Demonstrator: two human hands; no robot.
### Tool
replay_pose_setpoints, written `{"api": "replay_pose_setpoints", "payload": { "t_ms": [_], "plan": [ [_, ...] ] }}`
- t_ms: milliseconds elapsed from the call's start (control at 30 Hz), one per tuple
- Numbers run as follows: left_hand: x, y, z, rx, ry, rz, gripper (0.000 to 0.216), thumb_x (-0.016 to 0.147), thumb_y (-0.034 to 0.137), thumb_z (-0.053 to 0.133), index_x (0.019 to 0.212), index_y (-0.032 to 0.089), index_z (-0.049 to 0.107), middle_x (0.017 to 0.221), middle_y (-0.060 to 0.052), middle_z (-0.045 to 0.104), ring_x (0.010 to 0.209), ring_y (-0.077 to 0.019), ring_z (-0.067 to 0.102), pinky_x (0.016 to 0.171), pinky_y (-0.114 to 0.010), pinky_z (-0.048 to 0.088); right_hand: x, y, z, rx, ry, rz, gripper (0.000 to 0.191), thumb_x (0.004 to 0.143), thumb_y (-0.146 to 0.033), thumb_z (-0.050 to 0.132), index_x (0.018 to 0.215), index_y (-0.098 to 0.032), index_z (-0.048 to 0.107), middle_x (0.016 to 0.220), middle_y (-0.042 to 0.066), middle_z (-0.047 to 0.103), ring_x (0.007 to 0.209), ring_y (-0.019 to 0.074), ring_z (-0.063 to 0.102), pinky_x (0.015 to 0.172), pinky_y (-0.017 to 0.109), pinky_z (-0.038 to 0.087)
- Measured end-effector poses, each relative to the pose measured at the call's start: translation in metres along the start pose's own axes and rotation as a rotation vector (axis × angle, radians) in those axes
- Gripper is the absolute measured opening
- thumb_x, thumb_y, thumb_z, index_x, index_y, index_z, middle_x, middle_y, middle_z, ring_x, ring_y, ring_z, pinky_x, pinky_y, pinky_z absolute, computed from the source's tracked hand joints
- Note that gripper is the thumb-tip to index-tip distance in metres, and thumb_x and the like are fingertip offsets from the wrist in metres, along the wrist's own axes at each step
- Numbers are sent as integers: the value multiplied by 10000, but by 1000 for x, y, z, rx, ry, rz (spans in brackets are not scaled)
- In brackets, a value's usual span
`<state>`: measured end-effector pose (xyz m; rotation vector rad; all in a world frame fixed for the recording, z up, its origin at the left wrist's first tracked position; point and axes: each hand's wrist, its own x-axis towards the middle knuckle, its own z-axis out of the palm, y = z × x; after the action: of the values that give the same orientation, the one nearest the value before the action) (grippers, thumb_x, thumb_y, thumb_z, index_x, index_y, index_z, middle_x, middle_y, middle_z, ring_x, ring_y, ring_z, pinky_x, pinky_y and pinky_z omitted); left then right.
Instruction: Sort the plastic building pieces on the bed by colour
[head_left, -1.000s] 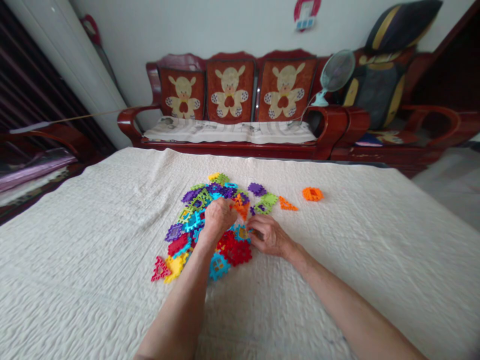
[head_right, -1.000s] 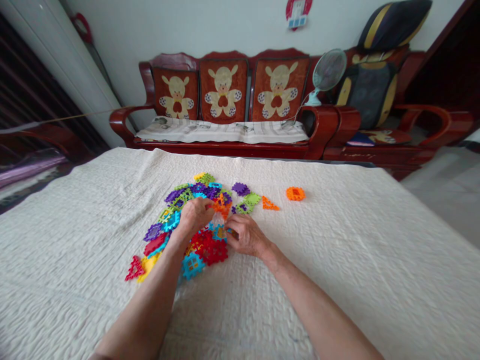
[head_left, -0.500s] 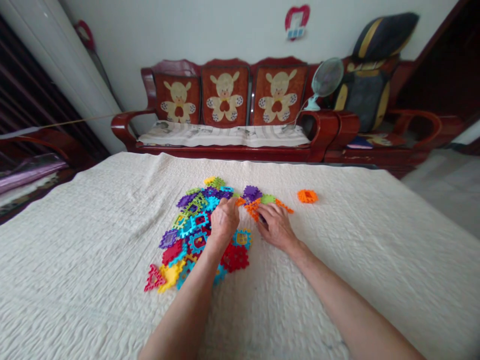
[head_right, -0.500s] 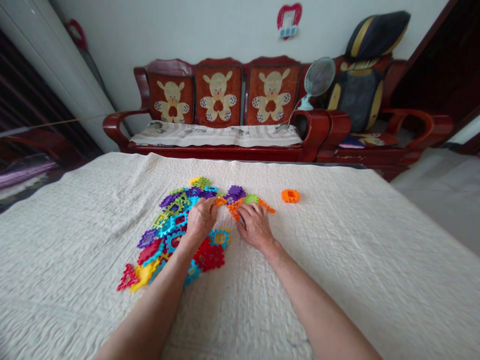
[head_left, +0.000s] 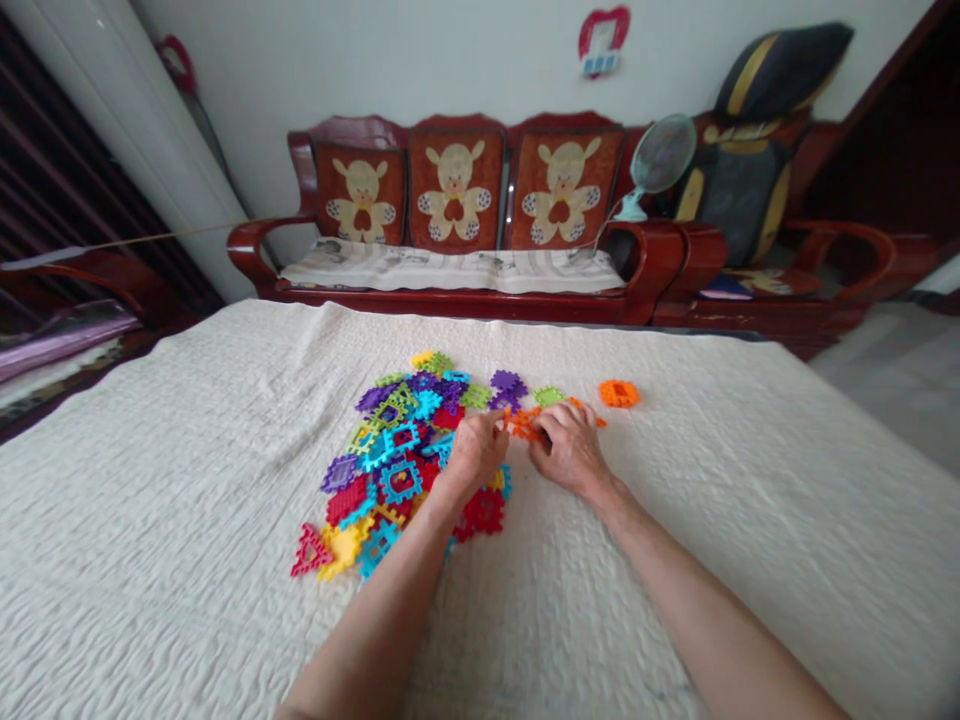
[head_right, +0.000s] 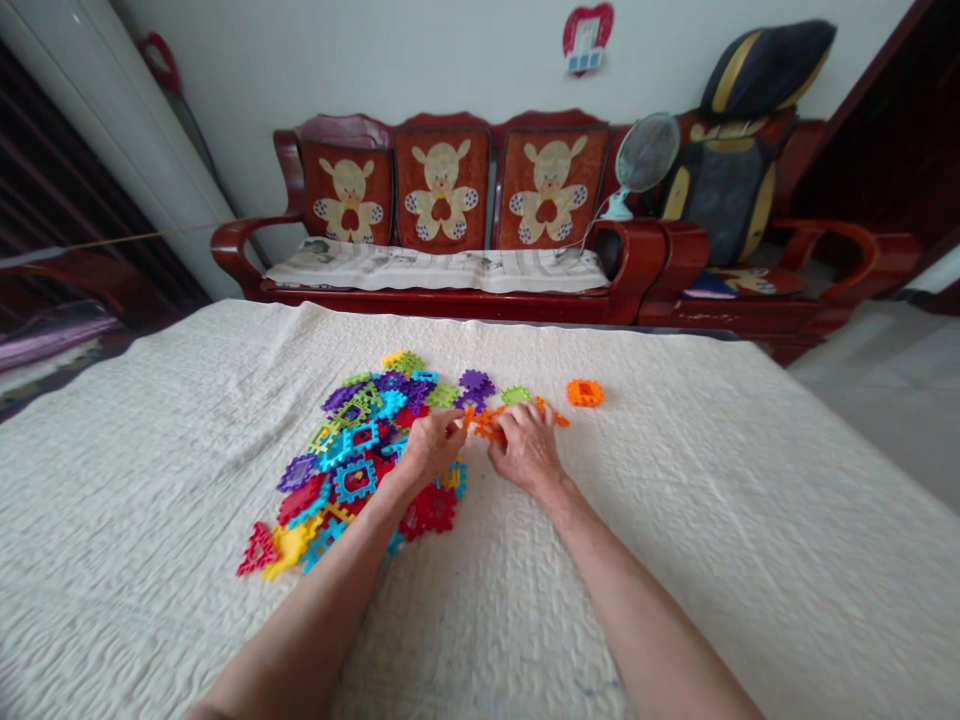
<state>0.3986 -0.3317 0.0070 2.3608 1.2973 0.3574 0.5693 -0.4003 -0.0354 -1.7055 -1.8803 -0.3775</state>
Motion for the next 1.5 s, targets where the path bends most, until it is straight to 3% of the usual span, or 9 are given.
{"api": "replay_pose_setpoints", "payload": {
  "t_ms": [200, 400, 500, 633, 733, 933, 1067, 1333, 1500],
  "plan": [
    [-16, 8, -16, 101, -2, 35, 347, 987, 280, 418, 1001, 170, 747, 972, -93, 733, 890, -186, 687, 785, -265, 492, 2, 5, 1, 50, 61, 21, 196, 812, -111, 540, 919, -212, 669, 975, 82, 710, 996, 255, 597, 923, 421, 382],
    [-54, 8, 3, 240, -117, 341, 313, 901, 403, 617, 1134, 209, 696, 1186, -112, 671, 1167, -289, 594, 996, -418, 479, -1, 25, 9, 89, 122, 92, 226, 778, -91, 542, 915, -214, 673, 996, 64, 736, 1009, 241, 613, 925, 397, 396],
    [-61, -5, 6, 283, -122, 388, 378, 866, 413, 663, 1186, 212, 659, 1289, -118, 618, 1243, -319, 536, 1033, -465, 454, -2, 25, 10, 128, 129, 50, 210, 819, -108, 536, 929, -214, 679, 1001, 62, 745, 1010, 236, 628, 955, 401, 404],
    [-53, -30, -2, 245, -66, 357, 522, 864, 381, 677, 1344, 215, 555, 1304, -112, 602, 1239, -290, 539, 1057, -445, 436, -1, 23, 12, 139, 126, 26, 199, 841, -119, 528, 916, -212, 688, 983, 69, 749, 993, 237, 644, 952, 400, 426],
    [-45, -35, -8, 268, 0, 254, 380, 899, 327, 631, 1259, 210, 598, 1257, -110, 616, 1190, -276, 569, 1024, -428, 450, 0, 24, 14, 142, 115, 42, 216, 840, -114, 521, 924, -206, 697, 979, 74, 749, 991, 240, 649, 936, 400, 436],
    [-35, 8, 4, 249, 99, 161, 210, 951, 165, 486, 1076, 171, 655, 1171, -116, 654, 1108, -250, 608, 988, -398, 471, 1, 19, 13, 165, 85, -24, 287, 895, -150, 503, 1100, -182, 702, 1135, 106, 738, 1107, 260, 625, 1008, 428, 417],
    [-20, 32, 28, 169, 110, 77, 291, 949, 118, 438, 1170, 125, 628, 1159, -141, 660, 1057, -242, 629, 953, -363, 488, 1, 15, 12, 185, 4, -106, 330, 942, -210, 503, 1228, -189, 665, 1259, 113, 704, 1208, 274, 580, 1058, 458, 379],
    [-7, 17, 51, 105, 173, 35, 254, 961, 175, 468, 1142, 174, 646, 1150, -115, 666, 1029, -224, 637, 915, -333, 490, -1, 11, 17, 241, -2, -38, 263, 881, -149, 533, 1075, -205, 701, 1051, 85, 756, 1046, 251, 641, 966, 428, 436],
    [-3, 7, 52, 108, 205, 107, 212, 942, 197, 488, 1050, 179, 670, 1064, -100, 686, 983, -221, 635, 888, -321, 480, 0, 29, 7, 212, 141, 124, 225, 908, -170, 492, 988, -215, 698, 942, 65, 753, 924, 222, 667, 908, 371, 484]
  ]
}}
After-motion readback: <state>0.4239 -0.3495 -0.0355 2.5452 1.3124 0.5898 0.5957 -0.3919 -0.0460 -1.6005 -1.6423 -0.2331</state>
